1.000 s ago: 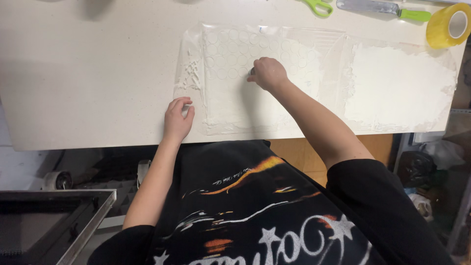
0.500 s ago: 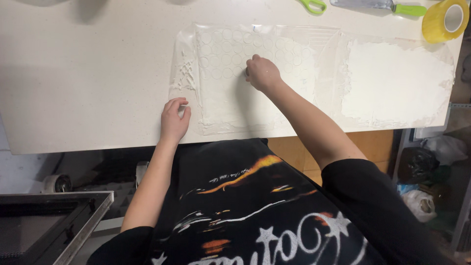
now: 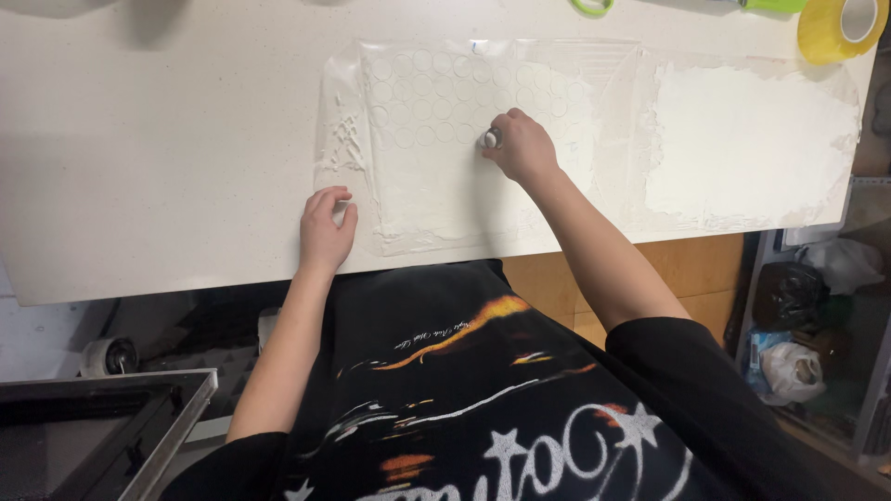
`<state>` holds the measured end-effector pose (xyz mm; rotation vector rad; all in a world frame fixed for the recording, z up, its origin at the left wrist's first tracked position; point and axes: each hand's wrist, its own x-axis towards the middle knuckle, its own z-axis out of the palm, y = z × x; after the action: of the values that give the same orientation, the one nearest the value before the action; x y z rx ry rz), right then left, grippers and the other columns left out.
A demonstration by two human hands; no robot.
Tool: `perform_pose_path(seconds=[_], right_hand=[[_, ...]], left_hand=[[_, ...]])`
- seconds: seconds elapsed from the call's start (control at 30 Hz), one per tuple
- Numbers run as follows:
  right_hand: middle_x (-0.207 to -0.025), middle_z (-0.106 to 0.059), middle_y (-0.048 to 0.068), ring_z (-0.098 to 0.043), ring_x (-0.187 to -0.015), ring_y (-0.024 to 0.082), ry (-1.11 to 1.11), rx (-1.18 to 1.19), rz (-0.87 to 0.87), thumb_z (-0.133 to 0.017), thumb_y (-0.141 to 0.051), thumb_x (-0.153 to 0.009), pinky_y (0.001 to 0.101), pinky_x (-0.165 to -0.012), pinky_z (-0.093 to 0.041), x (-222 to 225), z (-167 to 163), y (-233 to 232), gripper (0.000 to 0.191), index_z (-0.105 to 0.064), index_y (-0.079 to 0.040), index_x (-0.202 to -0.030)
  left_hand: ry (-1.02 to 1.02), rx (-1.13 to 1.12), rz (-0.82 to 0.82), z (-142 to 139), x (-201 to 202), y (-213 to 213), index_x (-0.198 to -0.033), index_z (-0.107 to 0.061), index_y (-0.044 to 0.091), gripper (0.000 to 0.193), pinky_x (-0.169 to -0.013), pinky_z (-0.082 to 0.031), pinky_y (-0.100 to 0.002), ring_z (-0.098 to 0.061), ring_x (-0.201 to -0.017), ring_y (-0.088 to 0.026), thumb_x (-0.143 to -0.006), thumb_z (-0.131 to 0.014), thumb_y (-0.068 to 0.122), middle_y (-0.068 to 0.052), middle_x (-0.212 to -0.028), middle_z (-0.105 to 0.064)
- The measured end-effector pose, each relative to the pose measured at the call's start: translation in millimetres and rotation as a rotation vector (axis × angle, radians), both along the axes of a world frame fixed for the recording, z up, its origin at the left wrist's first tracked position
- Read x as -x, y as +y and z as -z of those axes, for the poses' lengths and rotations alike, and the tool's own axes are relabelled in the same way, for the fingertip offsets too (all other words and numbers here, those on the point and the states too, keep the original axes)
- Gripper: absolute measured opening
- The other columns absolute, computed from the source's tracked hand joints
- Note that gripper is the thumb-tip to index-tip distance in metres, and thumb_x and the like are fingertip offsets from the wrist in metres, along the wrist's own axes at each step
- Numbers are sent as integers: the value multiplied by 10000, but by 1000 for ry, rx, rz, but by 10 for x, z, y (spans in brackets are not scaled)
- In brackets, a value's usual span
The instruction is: The person presses a small round metal cutter into a flat white sheet of fondant laid on the table, repeatedly stamping circles across the sheet. They occasionally lift the cutter and clear accumulated scraps from it with their fingers before resuming stamping.
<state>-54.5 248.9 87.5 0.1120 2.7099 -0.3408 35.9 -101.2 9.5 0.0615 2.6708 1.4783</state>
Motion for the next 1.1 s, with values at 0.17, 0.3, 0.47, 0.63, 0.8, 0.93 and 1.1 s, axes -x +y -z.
perform_pose_path(seconds=[0.17, 0.3, 0.47, 0.63, 0.8, 0.93, 1.1], right_hand=[[-1083, -638, 104, -661, -954, 316, -7, -40, -20, -868, -239, -808, 431, -793, -557, 68, 73, -31, 373, -691, -50, -1076], [-1077, -644, 111, -660, -959, 333, 19, -41, -43, -880, -233, -776, 441, -792, -554, 85, 101, -55, 382, -695, -51, -1056], [-1084, -649, 143, -660, -965, 359, 23, -48, -85, -878, -253, -800, 459, -799, -552, 96, 99, -86, 378, -693, -12, -1023], [-1054, -671, 218, -671, -1000, 390, -165, -156, -42, -828, -397, -939, 470, -848, -559, 175, 28, -121, 449, -694, 21, -1029], [-1100, -651, 182, -668, -1002, 374, -52, -123, -255, -828, -229, -833, 471, -804, -568, 180, -14, -136, 322, -687, 9, -997], [-1119, -656, 201, -666, -1043, 379, -184, -207, -169, -774, -340, -967, 464, -875, -561, 163, -13, -152, 374, -690, 17, -1036], [-1065, -674, 181, -675, -942, 366, 19, -112, -295, -796, -231, -830, 463, -765, -570, 131, -15, -124, 307, -690, 19, -973]], left_hand=[[-26, 4, 9, -41, 19, -19, -1093, -667, 46, 160, -1002, -527, -401, -625, -1199, -306, -954, -677, 125, -113, -1274, -685], [-8, 4, 12, -50, 27, -27, -1097, -668, 45, 167, -1002, -528, -404, -623, -1199, -309, -950, -682, 123, -112, -1267, -687], [-15, -15, 2, -38, 26, -32, -1099, -669, 48, 167, -995, -535, -399, -628, -1193, -304, -946, -683, 116, -114, -1276, -678], [-20, -21, 10, -35, 19, -48, -1094, -668, 50, 165, -978, -538, -397, -632, -1178, -304, -942, -684, 114, -114, -1272, -677], [-7, -15, 11, -20, 3, -34, -1089, -669, 50, 164, -987, -534, -399, -632, -1181, -306, -941, -689, 118, -110, -1266, -682], [-1, -16, 5, -17, 11, -41, -1088, -671, 51, 166, -993, -530, -401, -630, -1185, -308, -939, -689, 122, -114, -1270, -677], [-22, -8, 14, -24, -8, -44, -1090, -668, 51, 162, -993, -529, -398, -628, -1192, -305, -948, -678, 129, -108, -1274, -681]])
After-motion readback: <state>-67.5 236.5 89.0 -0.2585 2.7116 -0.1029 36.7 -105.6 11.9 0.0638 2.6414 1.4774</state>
